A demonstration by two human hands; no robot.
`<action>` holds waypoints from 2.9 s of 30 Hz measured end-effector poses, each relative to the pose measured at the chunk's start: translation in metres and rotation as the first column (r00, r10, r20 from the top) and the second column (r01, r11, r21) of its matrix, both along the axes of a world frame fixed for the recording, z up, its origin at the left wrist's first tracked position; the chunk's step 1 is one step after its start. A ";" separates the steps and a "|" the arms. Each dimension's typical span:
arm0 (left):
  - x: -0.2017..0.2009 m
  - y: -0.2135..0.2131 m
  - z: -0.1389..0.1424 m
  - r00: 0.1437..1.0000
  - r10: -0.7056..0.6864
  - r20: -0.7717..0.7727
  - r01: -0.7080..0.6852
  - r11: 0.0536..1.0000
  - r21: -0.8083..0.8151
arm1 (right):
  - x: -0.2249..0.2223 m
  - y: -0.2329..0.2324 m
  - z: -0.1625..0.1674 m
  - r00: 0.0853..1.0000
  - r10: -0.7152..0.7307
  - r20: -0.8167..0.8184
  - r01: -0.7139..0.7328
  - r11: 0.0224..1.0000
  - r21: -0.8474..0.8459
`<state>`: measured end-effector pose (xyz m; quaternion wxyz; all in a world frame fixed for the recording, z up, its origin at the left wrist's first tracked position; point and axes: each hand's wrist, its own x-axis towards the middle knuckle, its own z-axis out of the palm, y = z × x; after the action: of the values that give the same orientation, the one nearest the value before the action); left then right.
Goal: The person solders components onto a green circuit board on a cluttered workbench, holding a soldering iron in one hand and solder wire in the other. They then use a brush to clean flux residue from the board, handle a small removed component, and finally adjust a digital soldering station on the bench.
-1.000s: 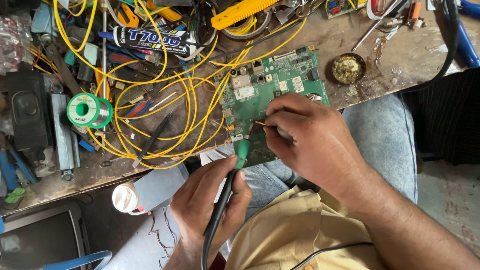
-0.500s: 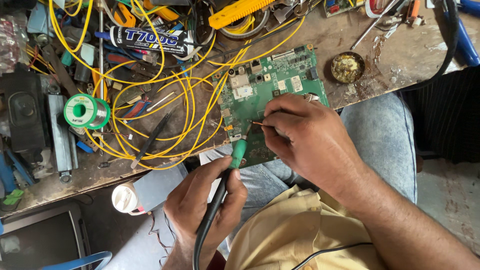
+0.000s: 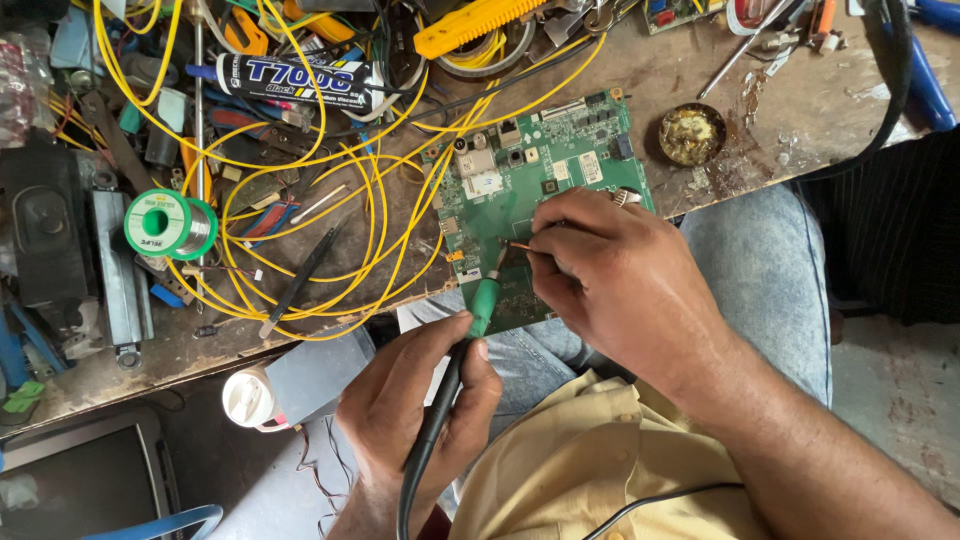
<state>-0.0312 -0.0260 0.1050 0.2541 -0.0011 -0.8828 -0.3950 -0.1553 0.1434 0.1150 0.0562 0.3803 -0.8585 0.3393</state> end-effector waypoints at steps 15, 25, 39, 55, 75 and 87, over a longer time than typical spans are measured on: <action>-0.002 0.003 -0.005 1.000 -0.015 -0.018 0.015 1.000 -0.008 | 0.001 0.004 0.002 0.999 -0.021 -0.025 0.022 1.000 0.017; -0.003 0.006 -0.004 0.999 -0.032 -0.014 0.031 0.999 -0.015 | 0.001 0.006 0.002 1.000 -0.025 -0.009 0.025 0.999 0.021; -0.001 0.004 -0.005 0.998 -0.045 -0.045 0.043 0.998 -0.037 | 0.004 0.004 0.004 1.000 -0.020 0.001 0.020 1.000 0.017; 0.002 0.003 -0.003 0.998 -0.033 -0.044 0.031 0.998 -0.052 | 0.007 0.002 0.002 1.000 -0.013 0.010 0.013 1.000 0.004; 0.001 0.004 -0.001 0.994 -0.084 -0.066 0.081 0.996 -0.048 | 0.010 0.008 0.004 0.999 -0.017 0.045 0.017 1.000 -0.001; 0.002 0.006 -0.002 0.996 -0.059 -0.067 0.055 0.996 -0.067 | 0.010 0.007 0.001 0.999 -0.010 0.032 0.011 1.000 -0.009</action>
<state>-0.0290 -0.0200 0.1033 0.2728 -0.0482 -0.8856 -0.3729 -0.1454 0.1505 0.1163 0.0461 0.3702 -0.8598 0.3488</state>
